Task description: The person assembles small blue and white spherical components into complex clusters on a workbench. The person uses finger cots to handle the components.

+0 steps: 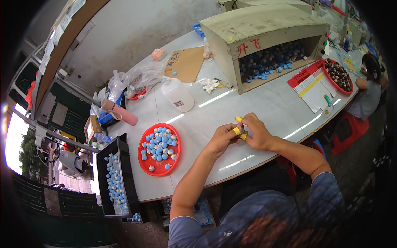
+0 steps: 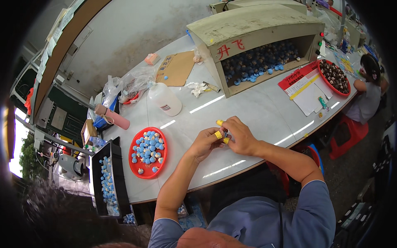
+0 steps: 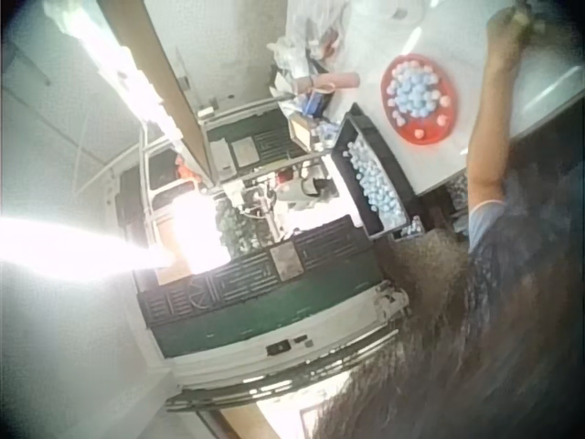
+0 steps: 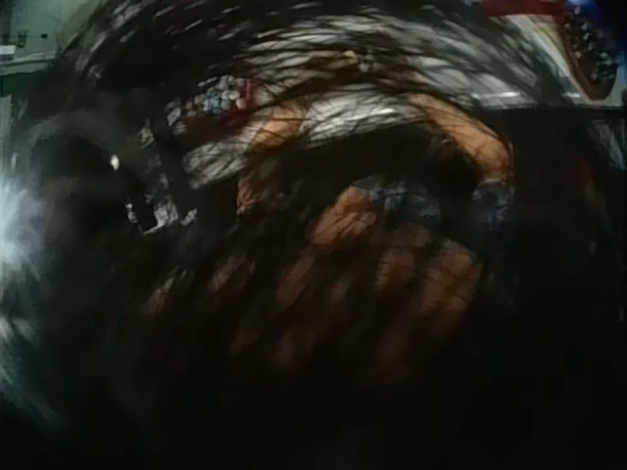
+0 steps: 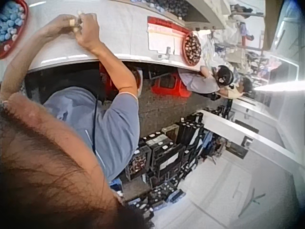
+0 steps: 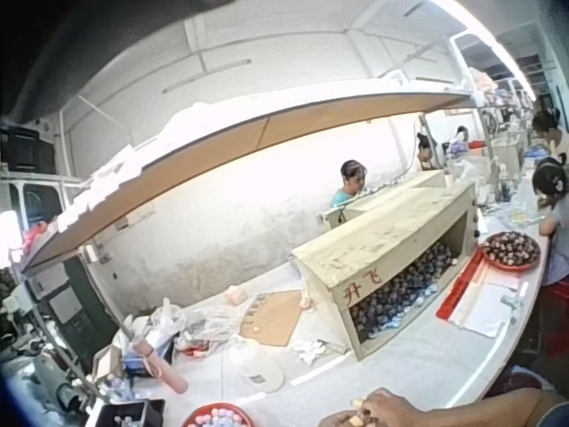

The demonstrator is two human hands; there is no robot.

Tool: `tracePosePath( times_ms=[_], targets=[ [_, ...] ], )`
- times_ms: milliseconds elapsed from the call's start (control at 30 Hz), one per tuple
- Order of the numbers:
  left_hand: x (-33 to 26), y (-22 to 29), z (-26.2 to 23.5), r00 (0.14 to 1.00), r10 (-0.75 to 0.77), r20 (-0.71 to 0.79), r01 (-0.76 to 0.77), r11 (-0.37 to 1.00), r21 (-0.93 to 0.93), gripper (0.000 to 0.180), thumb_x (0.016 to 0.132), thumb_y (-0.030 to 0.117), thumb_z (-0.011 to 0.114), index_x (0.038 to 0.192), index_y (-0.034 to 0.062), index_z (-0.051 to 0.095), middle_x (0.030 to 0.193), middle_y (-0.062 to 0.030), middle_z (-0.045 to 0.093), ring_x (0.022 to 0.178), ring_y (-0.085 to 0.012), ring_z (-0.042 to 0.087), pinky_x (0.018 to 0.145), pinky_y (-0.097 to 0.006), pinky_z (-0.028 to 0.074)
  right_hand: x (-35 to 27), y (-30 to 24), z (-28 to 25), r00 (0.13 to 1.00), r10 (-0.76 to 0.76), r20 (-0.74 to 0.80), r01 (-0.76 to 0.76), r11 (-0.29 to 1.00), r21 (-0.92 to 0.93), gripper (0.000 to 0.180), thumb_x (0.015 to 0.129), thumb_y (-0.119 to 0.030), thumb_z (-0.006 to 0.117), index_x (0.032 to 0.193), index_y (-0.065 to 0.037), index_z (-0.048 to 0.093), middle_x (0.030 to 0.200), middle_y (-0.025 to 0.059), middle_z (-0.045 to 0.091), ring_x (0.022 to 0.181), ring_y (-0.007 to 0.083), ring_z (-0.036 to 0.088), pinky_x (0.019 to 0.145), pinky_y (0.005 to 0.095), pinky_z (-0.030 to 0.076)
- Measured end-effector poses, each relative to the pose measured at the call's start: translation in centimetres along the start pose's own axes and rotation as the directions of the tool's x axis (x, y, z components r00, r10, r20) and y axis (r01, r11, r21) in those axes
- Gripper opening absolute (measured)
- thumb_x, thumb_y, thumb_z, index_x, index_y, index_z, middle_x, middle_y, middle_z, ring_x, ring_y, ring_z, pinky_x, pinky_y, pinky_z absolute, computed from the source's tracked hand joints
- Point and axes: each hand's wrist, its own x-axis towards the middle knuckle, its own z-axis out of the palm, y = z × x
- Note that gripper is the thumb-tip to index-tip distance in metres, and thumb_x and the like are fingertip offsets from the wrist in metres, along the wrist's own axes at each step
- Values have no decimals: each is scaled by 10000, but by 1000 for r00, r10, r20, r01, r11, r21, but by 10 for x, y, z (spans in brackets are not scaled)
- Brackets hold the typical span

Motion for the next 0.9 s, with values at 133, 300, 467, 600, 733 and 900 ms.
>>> tracePosePath(
  times_ms=[133,300,467,600,733,900],
  targets=[
    [6,-7,5,997,-30,68,30,1000,-5,313,932,192,621,1168,-9,579,1059,-120,666,890,-141,635,735,-248,501,-12,-2,-13,999,-17,-40,13,996,-91,556,667,36,685,1194,9,511,1046,136,560,971,322,528,809,389,467],
    [-3,-12,-15,997,-32,-72,34,999,27,306,915,115,633,1180,-15,555,1080,-168,653,881,-161,663,679,-202,527,-75,21,-69,843,88,-530,-230,951,-207,496,760,-23,702,1207,13,490,1166,174,514,1050,305,523,878,376,451],
    [-7,-7,-11,982,-6,-191,-17,993,-120,262,908,35,592,1159,-11,529,1100,-185,639,926,-196,678,749,-207,588,-165,77,-155,429,-24,-903,-751,546,-371,627,790,-136,730,1288,29,388,1294,202,404,1187,341,414,981,412,360],
    [-7,-6,-11,979,-41,-202,4,984,-180,254,908,24,576,1156,-9,532,1099,-181,639,930,-206,678,766,-217,591,-179,99,-193,386,127,-914,-895,294,-337,631,772,-277,764,1245,2,454,1339,190,403,1293,365,354,1060,474,288],
    [-8,-10,-14,980,-47,-191,16,987,-157,274,906,42,573,1168,-14,521,1120,-175,632,950,-218,668,789,-242,572,-169,121,-199,539,155,-828,-805,383,-453,374,803,-202,737,1054,-21,528,1266,169,512,1283,355,393,1059,462,302],
    [-5,-5,-15,981,-44,-188,36,998,-46,239,893,35,574,1129,1,554,1105,-156,645,945,-209,670,785,-254,570,-76,81,-134,647,489,-585,-474,859,194,245,848,-105,710,975,-32,514,1004,117,624,920,167,602,834,286,469]
  ],
)
